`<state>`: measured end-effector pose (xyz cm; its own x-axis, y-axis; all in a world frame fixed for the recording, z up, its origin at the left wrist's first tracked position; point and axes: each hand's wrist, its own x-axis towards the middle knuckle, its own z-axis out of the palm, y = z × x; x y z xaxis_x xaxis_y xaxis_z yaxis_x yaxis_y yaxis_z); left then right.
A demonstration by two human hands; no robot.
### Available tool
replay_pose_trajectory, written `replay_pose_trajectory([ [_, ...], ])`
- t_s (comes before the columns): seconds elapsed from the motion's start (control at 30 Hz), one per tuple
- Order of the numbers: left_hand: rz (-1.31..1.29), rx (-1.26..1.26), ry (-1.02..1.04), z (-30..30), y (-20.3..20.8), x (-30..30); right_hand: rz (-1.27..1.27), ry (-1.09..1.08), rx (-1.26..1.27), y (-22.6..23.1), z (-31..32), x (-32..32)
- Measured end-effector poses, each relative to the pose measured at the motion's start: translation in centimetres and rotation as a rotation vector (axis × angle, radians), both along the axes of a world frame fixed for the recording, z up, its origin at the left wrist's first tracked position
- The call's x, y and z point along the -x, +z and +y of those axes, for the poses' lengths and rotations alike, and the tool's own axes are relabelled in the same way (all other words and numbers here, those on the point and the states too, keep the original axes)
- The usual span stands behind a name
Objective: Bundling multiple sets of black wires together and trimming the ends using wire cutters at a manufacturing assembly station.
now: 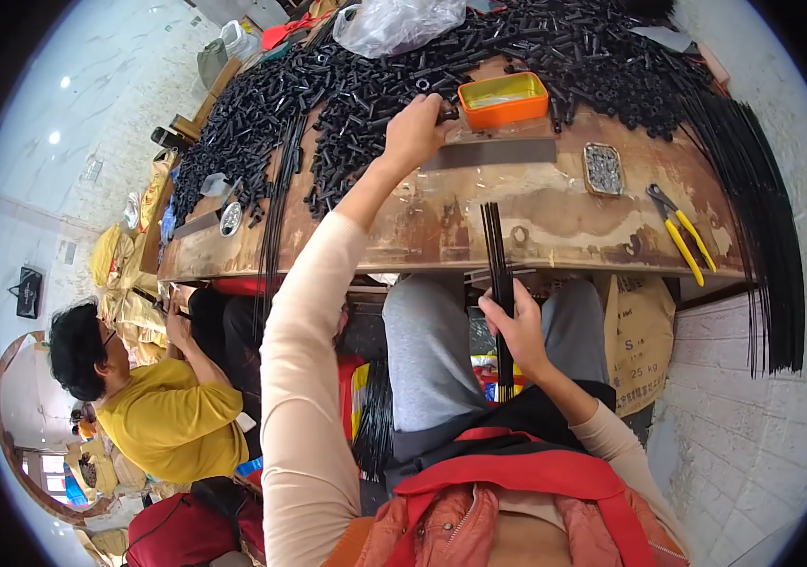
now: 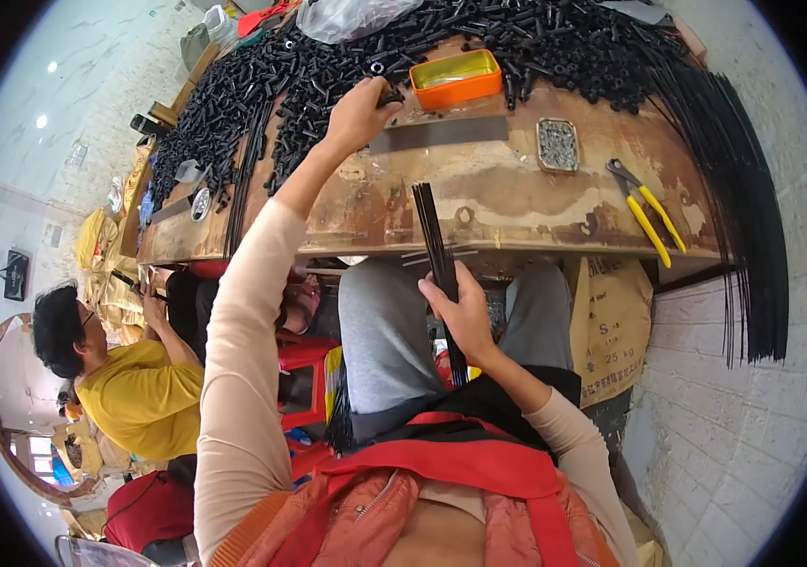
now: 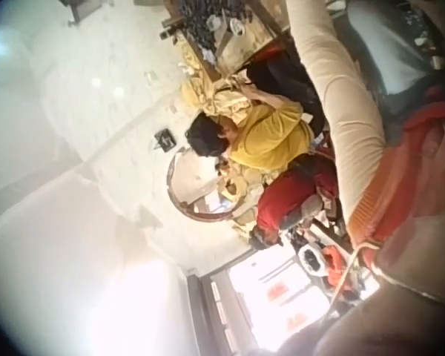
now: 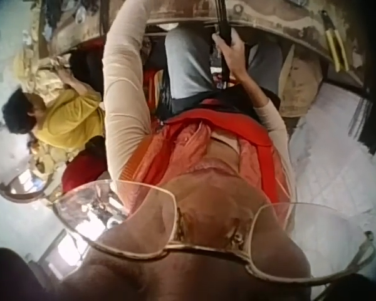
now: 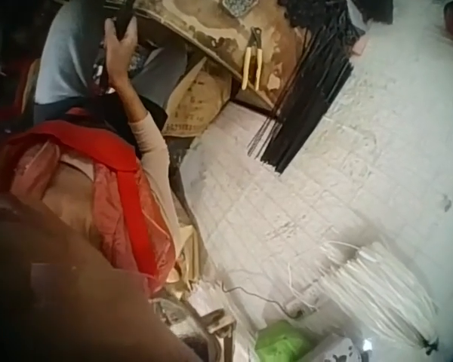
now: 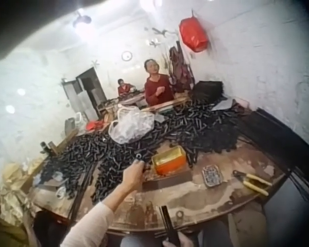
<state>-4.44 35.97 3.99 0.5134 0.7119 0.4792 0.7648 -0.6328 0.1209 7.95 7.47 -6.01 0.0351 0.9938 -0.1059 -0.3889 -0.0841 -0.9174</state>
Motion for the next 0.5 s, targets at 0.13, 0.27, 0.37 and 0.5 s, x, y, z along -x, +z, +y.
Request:
replay_pose_trajectory([
  [0.13, -0.43, 0.884, -0.099, -11.4, 0.8, -0.5, 0.304, 0.128, -0.002, -0.7, -0.3, -0.9],
  [0.27, -0.581, 1.126, -0.382, -19.2, 3.8, -1.2, 0.345, 0.223, 0.059, -1.6, -0.1, -0.9],
  [0.37, -0.614, 0.915, -0.839, -26.7, 8.5, -3.4, -0.023, 0.197, -0.113, -3.3, -3.8, -0.8],
  [0.5, -0.853, 0.774, -0.657, -29.9, 14.0, 2.1, 0.08, 0.136, -0.024, 3.4, -7.1, 0.9],
])
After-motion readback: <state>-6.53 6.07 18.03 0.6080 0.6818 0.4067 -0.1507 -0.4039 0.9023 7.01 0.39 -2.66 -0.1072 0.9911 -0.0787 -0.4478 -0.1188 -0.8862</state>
